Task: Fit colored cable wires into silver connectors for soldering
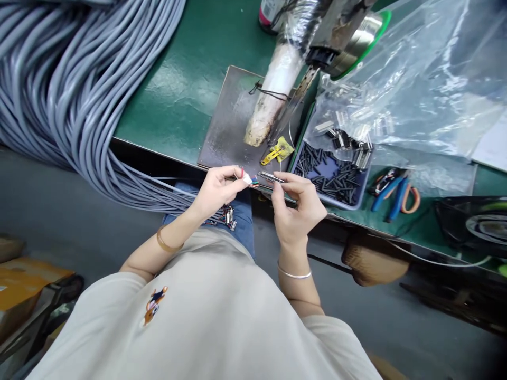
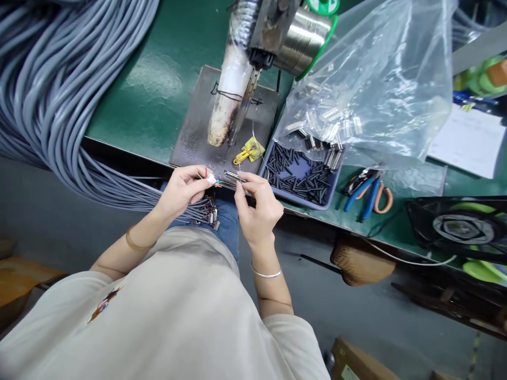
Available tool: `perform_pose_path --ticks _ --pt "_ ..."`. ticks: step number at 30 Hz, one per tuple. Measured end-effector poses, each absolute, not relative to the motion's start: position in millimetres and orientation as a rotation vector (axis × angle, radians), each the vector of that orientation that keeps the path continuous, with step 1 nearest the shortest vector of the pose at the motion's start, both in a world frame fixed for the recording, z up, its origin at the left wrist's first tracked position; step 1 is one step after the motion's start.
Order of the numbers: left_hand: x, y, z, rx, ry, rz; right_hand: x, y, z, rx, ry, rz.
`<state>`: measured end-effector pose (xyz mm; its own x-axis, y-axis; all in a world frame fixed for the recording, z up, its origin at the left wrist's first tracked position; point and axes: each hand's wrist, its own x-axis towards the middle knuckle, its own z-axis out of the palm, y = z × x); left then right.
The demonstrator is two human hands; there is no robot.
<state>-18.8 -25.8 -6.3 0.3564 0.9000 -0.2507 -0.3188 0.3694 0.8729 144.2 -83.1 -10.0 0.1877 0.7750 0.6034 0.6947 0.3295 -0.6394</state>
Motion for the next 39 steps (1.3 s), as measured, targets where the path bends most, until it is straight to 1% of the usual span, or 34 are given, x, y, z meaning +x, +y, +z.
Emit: perform_pose_path --ticks 3,8,10,22,39 --pt "-15 -24 -6 0.836 0.845 0.922 143 -82 -13 -1.419 -1.527 0.078" --pt "-9 -18 -5 0.882 0.839 0.950 142 -81 -16 -1.395 -1.464 0.358" --pt "-7 -16 -5 0.880 0.845 0.960 143 -80 -17 -1.369 -1.468 0.383" --pt "-1 -8 -3 0.926 0.821 1.041 150 -65 -12 -1.274 -1.549 0.279" --pt "-1 -3 0 0.996 0.811 1.066 153 -57 -6 -1.270 -1.630 0.148"
